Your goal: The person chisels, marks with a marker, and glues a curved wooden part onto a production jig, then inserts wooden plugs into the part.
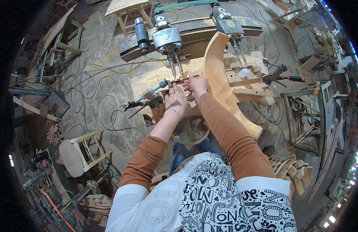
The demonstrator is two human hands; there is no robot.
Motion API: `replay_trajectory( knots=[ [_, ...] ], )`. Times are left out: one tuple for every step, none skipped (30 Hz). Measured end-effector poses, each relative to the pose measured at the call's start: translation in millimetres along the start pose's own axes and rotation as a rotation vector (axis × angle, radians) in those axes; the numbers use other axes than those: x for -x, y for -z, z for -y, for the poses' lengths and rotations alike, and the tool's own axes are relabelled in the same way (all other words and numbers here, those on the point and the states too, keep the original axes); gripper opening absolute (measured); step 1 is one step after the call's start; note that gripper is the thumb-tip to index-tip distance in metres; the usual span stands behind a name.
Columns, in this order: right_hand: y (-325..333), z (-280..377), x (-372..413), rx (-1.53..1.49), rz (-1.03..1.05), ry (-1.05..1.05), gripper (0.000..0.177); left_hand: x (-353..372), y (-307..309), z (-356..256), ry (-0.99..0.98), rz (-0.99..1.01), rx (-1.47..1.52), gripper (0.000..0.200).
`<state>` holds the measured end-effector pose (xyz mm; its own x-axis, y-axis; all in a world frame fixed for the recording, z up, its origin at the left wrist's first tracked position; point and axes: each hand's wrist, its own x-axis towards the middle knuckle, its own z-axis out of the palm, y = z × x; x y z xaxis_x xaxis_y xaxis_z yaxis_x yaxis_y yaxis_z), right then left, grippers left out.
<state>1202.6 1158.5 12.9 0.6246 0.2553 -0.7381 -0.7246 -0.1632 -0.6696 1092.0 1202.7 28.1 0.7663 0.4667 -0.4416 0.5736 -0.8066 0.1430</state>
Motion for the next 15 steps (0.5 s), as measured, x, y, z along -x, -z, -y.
replay_trajectory(
  knots=[
    [1, 0, 0, 0.001, 0.000, 0.000, 0.022, 0, 0, 0, 0.001, 0.000, 0.001, 0.059],
    [1, 0, -1, 0.004, 0.014, 0.002, 0.022, 0, 0, 0, -0.003, -0.007, -0.008, 0.059],
    [1, 0, 0, 0.006, 0.027, 0.003, 0.023, 0, -1, 0, -0.007, -0.013, -0.018, 0.058],
    [2, 1, 1, 0.008, 0.028, 0.003, 0.023, 0, -2, 0, -0.006, -0.013, -0.016, 0.058],
    [2, 2, 1, 0.015, 0.027, -0.005, 0.023, -1, -2, 0, -0.009, -0.017, -0.008, 0.058],
    [1, 3, 2, 0.023, 0.027, -0.013, 0.023, -1, -4, 0, -0.011, -0.021, 0.000, 0.059],
    [1, 4, 3, 0.025, 0.028, -0.013, 0.023, -2, -5, 0, -0.010, -0.021, 0.002, 0.059],
    [1, 5, 5, 0.031, 0.026, -0.017, 0.023, -2, -6, -1, -0.011, -0.034, 0.001, 0.059],
    [2, 5, 4, 0.037, 0.023, -0.021, 0.023, -3, -7, -1, -0.012, -0.048, 0.000, 0.059],
    [2, 4, 4, 0.040, 0.022, -0.020, 0.023, -2, -9, -1, -0.012, -0.048, 0.002, 0.059],
    [2, 2, 3, 0.016, 0.015, -0.006, 0.022, 1, -11, -1, -0.030, -0.137, -0.010, 0.056],
    [1, 2, 4, -0.007, 0.008, 0.007, 0.022, 2, -12, 0, -0.048, -0.226, -0.022, 0.053],
    [1, 2, 4, -0.005, 0.008, 0.007, 0.022, 2, -12, 0, -0.047, -0.226, -0.020, 0.053],
    [2, 2, 5, 0.011, 0.017, 0.011, 0.021, 1, -11, 0, -0.043, -0.224, -0.014, 0.053],
    [2, 2, 5, 0.027, 0.027, 0.014, 0.020, 0, -11, 0, -0.039, -0.222, -0.009, 0.053]
  ],
)
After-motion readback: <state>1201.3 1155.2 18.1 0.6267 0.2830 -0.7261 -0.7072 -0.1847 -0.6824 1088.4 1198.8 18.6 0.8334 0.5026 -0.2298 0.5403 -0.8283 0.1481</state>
